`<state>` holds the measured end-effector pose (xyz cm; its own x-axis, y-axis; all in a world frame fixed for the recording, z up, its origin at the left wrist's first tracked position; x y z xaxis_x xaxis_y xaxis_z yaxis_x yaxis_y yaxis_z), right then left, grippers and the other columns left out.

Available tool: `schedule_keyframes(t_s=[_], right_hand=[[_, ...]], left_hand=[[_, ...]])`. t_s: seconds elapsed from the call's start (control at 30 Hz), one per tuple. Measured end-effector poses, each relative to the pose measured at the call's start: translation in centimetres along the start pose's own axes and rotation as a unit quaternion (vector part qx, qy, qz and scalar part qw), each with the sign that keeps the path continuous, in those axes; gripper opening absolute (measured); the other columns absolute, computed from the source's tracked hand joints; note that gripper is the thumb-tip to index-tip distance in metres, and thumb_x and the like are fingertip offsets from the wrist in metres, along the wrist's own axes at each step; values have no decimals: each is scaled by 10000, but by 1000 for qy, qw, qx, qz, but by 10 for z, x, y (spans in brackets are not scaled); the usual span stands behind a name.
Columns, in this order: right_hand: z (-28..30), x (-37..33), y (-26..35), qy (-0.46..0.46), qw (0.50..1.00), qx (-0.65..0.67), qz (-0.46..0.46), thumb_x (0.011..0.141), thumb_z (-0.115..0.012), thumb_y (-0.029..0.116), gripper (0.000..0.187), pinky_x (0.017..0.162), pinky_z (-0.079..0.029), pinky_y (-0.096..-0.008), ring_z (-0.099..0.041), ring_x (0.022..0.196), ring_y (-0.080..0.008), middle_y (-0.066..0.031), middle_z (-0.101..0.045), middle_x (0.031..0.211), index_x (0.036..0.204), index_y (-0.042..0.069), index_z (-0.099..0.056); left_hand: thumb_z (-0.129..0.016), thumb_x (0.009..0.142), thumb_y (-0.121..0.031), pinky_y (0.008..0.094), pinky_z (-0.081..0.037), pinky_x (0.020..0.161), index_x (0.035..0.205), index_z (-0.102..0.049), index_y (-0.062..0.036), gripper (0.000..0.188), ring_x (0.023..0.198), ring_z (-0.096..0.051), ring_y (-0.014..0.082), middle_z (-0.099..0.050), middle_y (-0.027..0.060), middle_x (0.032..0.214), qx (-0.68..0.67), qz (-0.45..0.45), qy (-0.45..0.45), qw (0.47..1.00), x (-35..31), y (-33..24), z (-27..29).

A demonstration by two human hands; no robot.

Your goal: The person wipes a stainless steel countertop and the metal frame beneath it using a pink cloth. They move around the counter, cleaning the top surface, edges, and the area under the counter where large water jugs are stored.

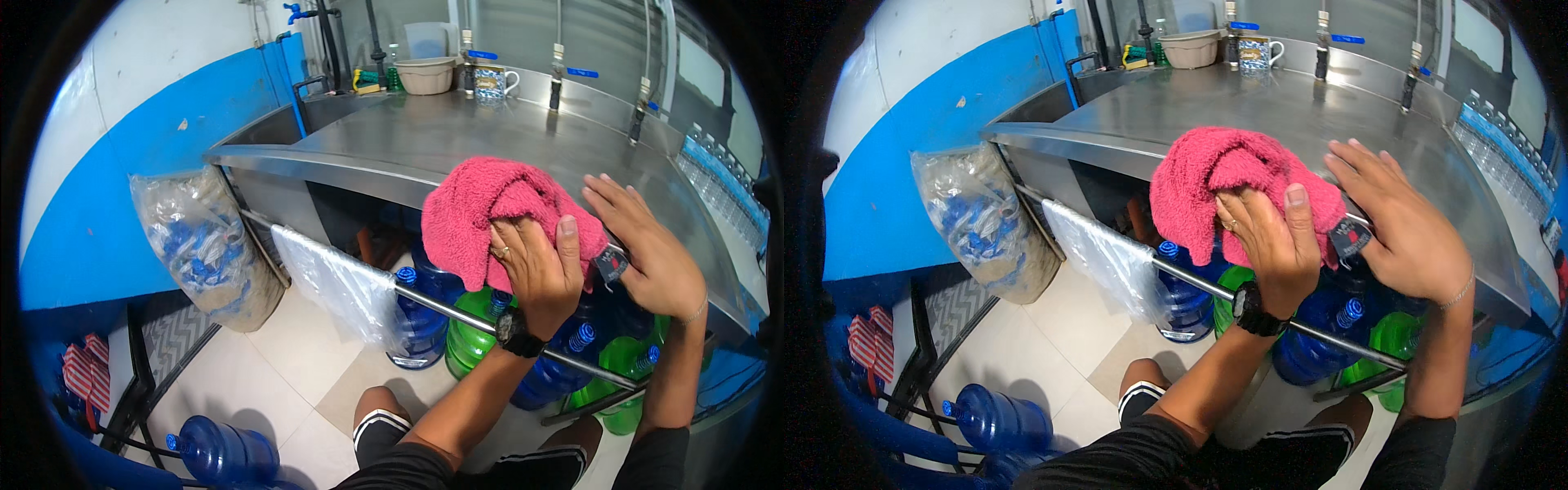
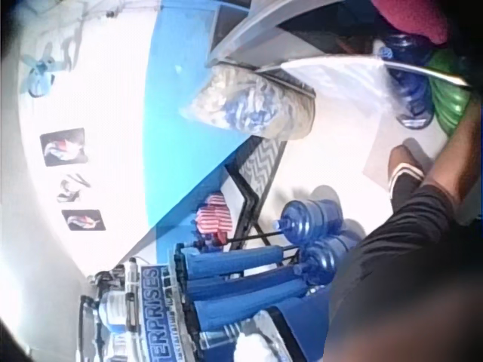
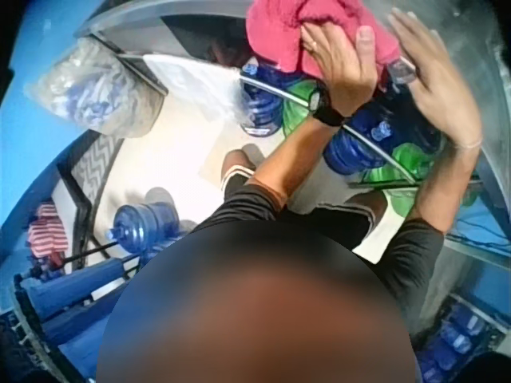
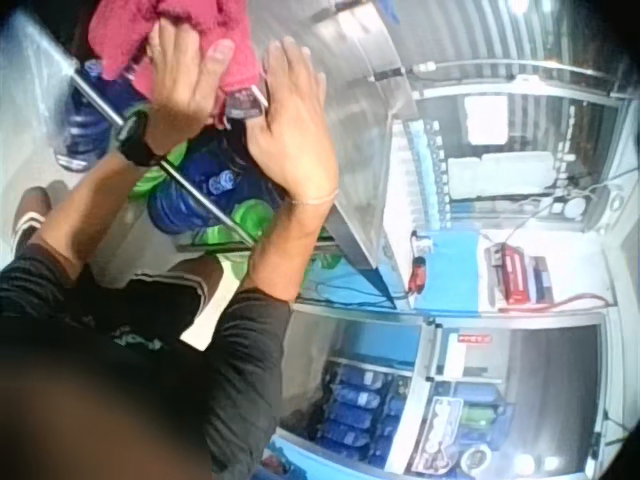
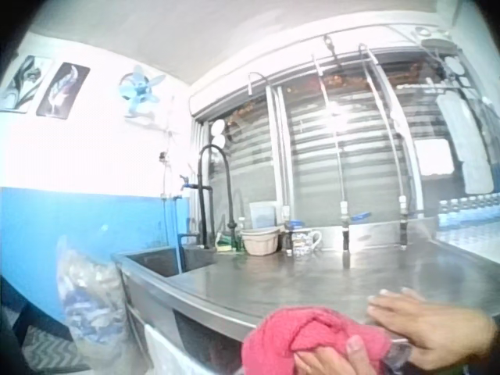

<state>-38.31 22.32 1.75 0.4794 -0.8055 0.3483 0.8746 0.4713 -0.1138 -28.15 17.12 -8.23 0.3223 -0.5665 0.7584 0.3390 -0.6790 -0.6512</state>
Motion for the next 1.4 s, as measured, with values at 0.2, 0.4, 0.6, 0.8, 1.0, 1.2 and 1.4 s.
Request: schedule_keyframes(t_s=[0.2,0.4,0.6,0.8,1.0,1.2,1.4], right_hand=[[0,1,4,11,1000,8,-19,974,-621,296,640,1266,-237,-527,-358,1506,-415,-241,-432,1578,1512,-10,-459],[-2,2,11,26,1000,10,-4,966,-636,368,679,1253,-269,-521,-403,1474,-436,-252,-483,1536,1499,-20,-472],[1,8,15,45,998,20,-26,978,-608,452,745,1254,-256,-526,-397,1478,-452,-262,-444,1573,1526,-25,-441],[-7,12,8,104,992,17,-70,1016,-528,528,804,1262,-219,-520,-346,1517,-440,-266,-376,1622,1575,-27,-365],[3,22,18,120,992,25,-38,1030,-597,291,689,1246,-280,-502,-327,1517,-449,-248,-361,1636,1604,12,-335],[7,31,15,95,986,134,12,1027,-584,471,827,1243,-261,-531,-303,1524,-475,-319,-340,1621,1582,-82,-317],[-2,18,-22,71,970,220,-74,988,-596,608,959,1239,-244,-529,-297,1516,-484,-329,-336,1613,1573,-98,-315]], left_hand=[[-435,1104,-409,652,-60,1226,1173,-447,154,567,1414,-217,641,-283,522,1437,44,44,-79,995,105,86,88],[-576,977,-335,587,-150,1220,1235,-435,168,582,1376,-320,563,-398,435,1375,122,54,-160,978,219,190,187],[-573,944,-266,618,-178,1192,1191,-437,173,522,1304,-356,580,-422,435,1299,178,3,-139,974,221,207,185],[-551,988,-240,579,-129,1226,1284,-393,166,527,1371,-303,548,-365,411,1393,121,38,-111,986,209,191,182],[-551,985,-208,530,-177,1213,1334,-402,135,511,1358,-343,484,-385,335,1408,30,82,-130,988,202,185,186],[-585,962,-217,539,-171,1226,1414,-384,124,601,1423,-287,522,-342,354,1488,41,107,-132,985,202,179,188],[-592,945,-153,546,-171,1236,1468,-368,94,620,1439,-282,529,-352,331,1510,51,189,-97,976,192,190,183]])
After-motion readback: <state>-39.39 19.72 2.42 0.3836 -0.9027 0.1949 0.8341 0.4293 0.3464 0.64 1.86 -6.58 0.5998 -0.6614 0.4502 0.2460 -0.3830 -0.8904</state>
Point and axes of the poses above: each hand's wrist, its own x-axis towards the middle knuckle, its own z-axis out of the back of the hand, y = z × x, the point moved 10 cm from there along x, towards the middle knuckle
